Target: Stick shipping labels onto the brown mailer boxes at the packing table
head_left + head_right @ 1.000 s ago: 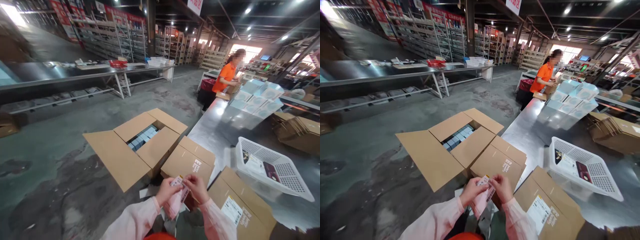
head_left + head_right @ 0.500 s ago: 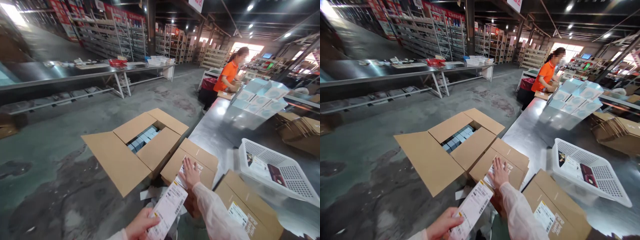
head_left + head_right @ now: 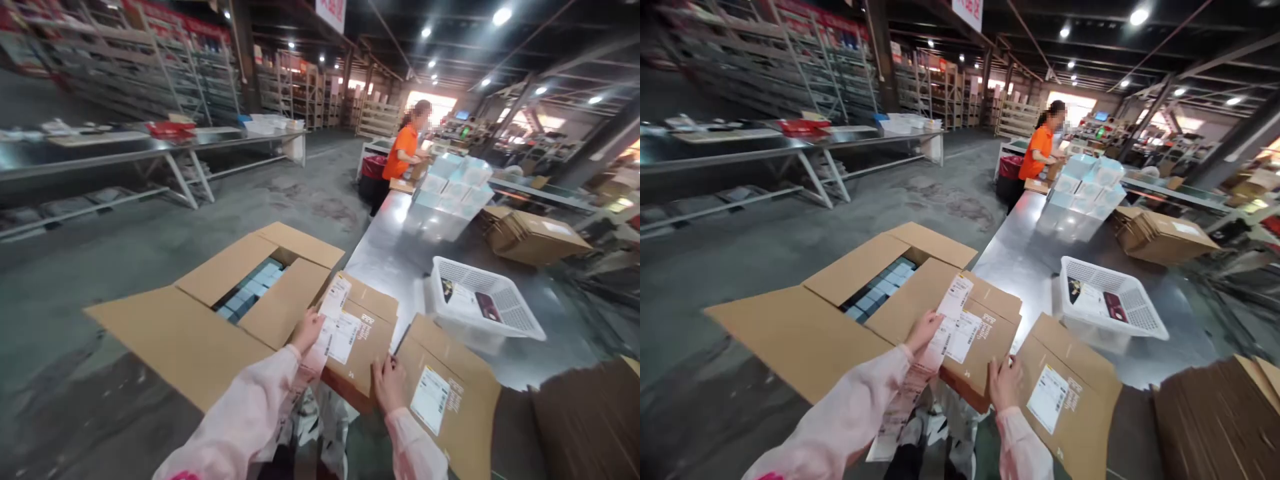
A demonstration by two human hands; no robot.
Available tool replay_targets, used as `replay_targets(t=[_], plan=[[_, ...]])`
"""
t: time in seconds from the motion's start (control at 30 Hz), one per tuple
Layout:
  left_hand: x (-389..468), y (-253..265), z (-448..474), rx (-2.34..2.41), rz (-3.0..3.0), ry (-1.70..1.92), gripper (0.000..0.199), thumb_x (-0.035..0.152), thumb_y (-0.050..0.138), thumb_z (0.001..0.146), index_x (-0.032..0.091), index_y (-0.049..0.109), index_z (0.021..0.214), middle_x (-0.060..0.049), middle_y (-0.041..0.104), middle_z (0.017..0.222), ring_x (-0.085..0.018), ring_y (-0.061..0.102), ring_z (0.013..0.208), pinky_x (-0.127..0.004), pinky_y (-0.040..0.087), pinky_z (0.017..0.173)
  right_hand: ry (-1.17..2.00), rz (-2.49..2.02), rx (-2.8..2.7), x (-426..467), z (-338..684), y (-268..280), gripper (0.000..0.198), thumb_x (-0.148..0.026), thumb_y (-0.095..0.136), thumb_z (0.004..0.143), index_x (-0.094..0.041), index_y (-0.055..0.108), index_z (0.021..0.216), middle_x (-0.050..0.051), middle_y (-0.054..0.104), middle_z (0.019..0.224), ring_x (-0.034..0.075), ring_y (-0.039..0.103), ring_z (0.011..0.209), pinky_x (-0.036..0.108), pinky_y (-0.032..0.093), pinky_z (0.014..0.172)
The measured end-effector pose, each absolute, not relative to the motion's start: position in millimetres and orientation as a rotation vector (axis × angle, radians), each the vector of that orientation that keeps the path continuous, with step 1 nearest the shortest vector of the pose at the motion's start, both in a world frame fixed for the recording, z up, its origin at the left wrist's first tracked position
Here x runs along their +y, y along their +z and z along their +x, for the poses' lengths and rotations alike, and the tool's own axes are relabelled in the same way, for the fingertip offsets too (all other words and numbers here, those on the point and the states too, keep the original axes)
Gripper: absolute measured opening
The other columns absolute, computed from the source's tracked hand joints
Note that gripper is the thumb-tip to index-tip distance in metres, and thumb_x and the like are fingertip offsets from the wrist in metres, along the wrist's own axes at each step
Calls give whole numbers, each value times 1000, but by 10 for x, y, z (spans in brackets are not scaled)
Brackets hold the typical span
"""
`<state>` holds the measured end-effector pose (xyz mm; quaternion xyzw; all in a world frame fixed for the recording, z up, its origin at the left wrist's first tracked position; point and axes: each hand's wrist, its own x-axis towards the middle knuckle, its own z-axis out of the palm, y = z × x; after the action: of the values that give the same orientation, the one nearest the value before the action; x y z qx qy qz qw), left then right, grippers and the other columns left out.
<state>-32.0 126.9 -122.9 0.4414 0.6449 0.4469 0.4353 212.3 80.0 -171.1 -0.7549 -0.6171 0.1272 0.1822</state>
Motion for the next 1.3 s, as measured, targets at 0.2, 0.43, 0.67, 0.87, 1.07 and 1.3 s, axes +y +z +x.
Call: replay_targets(t=[0.2,0.43,0.67,0.87,1.07,1.3], plan=[[944,-842,-53,1206,951,1095,56,65,55,71,12,66,85,-12,72,85,-25,67,83,-36,52,75,685,-1872,-974,303,3066,-1520,87,-68,44,67,-5,53,126,19,63,117,31,57,112,41,48,92],[406,-625,20,956,770,1102,56,52,75,62,14,65,101,-8,72,89,-20,66,78,-28,50,71,464,-2253,-978,35,3668,-1169,79,-64,64,52,-13,61,112,24,60,119,40,57,108,54,48,84],[260,-778,109,985,950,1006,50,54,73,63,13,68,90,-10,71,91,-24,63,88,-31,48,79,1338,-1281,-1261,100,1598,-974,53,-62,62,72,-15,67,96,14,72,100,29,67,91,45,53,84],[364,-948,-45,1138,822,1143,49,57,75,57,11,68,70,-5,66,66,-16,56,62,-27,43,62,1388,-1295,-1465,399,1439,-721,53,-58,70,66,-14,72,95,12,74,93,30,68,85,42,55,77],[371,-1338,16,1331,688,1257,51,60,75,55,15,51,50,4,47,48,-10,42,51,-23,31,51,1238,-1342,-1714,785,1447,-833,39,-56,63,73,-20,76,83,8,74,80,24,67,75,35,54,67],[250,-1766,-103,1095,540,1027,63,52,86,37,8,70,80,-11,70,76,-24,63,72,-34,47,69,636,-1690,-1687,1664,1415,-1510,40,-52,59,72,-14,75,75,18,61,115,32,56,102,50,42,93]])
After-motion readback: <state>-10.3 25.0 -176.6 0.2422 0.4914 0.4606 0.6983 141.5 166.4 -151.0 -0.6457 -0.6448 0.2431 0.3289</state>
